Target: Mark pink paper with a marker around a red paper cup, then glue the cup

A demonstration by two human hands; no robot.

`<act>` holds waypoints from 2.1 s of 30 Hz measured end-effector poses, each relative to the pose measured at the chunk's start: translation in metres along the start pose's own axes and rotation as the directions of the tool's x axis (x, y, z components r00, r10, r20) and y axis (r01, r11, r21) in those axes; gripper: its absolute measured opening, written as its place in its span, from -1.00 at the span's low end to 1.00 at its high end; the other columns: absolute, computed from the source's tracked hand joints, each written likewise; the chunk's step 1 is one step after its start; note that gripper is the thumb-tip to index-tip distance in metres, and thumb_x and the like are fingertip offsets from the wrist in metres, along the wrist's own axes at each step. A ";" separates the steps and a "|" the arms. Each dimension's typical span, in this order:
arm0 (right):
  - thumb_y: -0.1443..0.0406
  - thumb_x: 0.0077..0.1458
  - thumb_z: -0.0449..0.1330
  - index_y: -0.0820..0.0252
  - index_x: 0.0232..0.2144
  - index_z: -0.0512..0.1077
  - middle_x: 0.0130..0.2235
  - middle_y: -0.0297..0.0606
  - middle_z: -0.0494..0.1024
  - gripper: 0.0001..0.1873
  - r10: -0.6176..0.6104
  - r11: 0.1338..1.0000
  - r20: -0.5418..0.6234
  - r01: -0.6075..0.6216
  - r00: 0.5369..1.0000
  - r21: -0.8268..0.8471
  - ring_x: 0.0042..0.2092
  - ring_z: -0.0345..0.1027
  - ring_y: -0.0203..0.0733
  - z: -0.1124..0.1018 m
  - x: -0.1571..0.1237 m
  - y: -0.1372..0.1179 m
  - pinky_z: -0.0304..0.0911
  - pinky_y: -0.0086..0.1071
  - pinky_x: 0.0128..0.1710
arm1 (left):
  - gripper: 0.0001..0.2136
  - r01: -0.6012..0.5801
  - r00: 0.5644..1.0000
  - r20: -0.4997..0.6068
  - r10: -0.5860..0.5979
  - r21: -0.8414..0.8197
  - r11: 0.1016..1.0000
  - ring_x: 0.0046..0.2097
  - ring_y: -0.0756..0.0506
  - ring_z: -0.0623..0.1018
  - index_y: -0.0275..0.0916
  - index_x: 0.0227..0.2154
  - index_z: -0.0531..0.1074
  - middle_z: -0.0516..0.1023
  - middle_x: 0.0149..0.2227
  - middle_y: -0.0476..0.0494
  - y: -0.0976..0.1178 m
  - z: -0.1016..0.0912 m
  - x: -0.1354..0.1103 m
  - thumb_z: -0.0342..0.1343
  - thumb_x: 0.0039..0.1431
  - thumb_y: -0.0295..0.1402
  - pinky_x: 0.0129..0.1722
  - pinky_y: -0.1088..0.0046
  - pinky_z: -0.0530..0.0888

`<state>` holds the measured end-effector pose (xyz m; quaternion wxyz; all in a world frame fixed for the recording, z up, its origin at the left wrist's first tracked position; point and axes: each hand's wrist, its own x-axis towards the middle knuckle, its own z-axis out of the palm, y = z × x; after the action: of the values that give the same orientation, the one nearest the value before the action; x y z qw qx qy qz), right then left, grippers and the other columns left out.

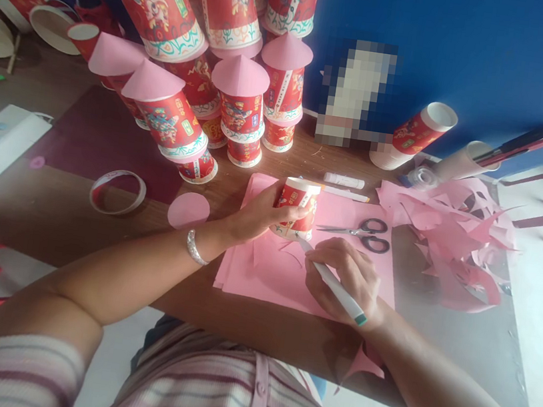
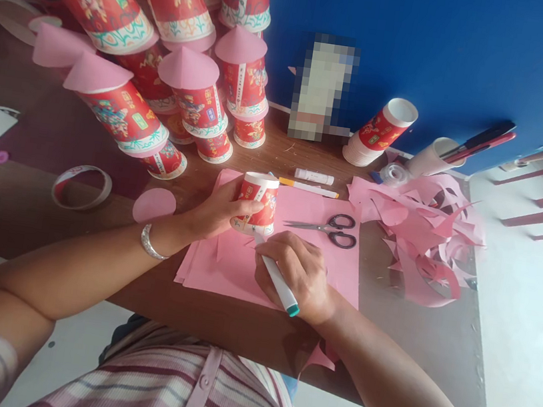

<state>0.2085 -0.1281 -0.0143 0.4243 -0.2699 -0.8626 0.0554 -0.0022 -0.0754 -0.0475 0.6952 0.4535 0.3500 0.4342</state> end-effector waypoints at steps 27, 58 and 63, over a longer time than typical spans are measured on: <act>0.53 0.28 0.21 0.09 -0.11 0.40 -0.35 -0.39 0.55 -0.74 0.037 0.999 0.032 -0.037 0.999 0.027 -0.41 0.49 -0.27 -0.001 0.000 -0.004 0.40 -0.41 -0.43 | -0.63 -0.018 1.000 0.019 0.018 -0.028 0.999 -0.26 -0.06 0.56 -0.21 -0.14 0.45 0.58 -0.24 -0.07 0.001 0.001 0.000 0.45 0.21 -0.12 -0.25 0.39 0.49; 0.53 0.24 0.18 0.09 -0.15 0.38 -0.40 -0.42 0.49 -0.75 0.015 1.000 -0.025 -0.015 1.000 0.000 -0.46 0.41 -0.30 -0.001 -0.001 -0.002 0.34 -0.43 -0.49 | -0.63 -0.023 0.999 0.028 0.024 -0.042 0.999 -0.29 -0.04 0.52 -0.23 -0.20 0.44 0.55 -0.28 -0.08 0.001 0.000 0.001 0.45 0.19 -0.12 -0.28 0.42 0.46; 0.52 0.25 0.19 0.08 -0.13 0.40 -0.38 -0.40 0.51 -0.75 0.010 1.000 0.002 -0.010 1.000 0.013 -0.44 0.43 -0.29 -0.001 -0.002 -0.003 0.38 -0.42 -0.47 | -0.64 -0.032 0.999 0.027 0.033 -0.039 0.999 -0.29 -0.03 0.51 -0.24 -0.21 0.45 0.54 -0.28 -0.08 0.003 0.001 0.000 0.45 0.18 -0.13 -0.29 0.43 0.46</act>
<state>0.2086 -0.1318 -0.0137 0.4248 -0.2714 -0.8613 0.0633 -0.0018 -0.0752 -0.0447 0.7014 0.4514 0.3244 0.4460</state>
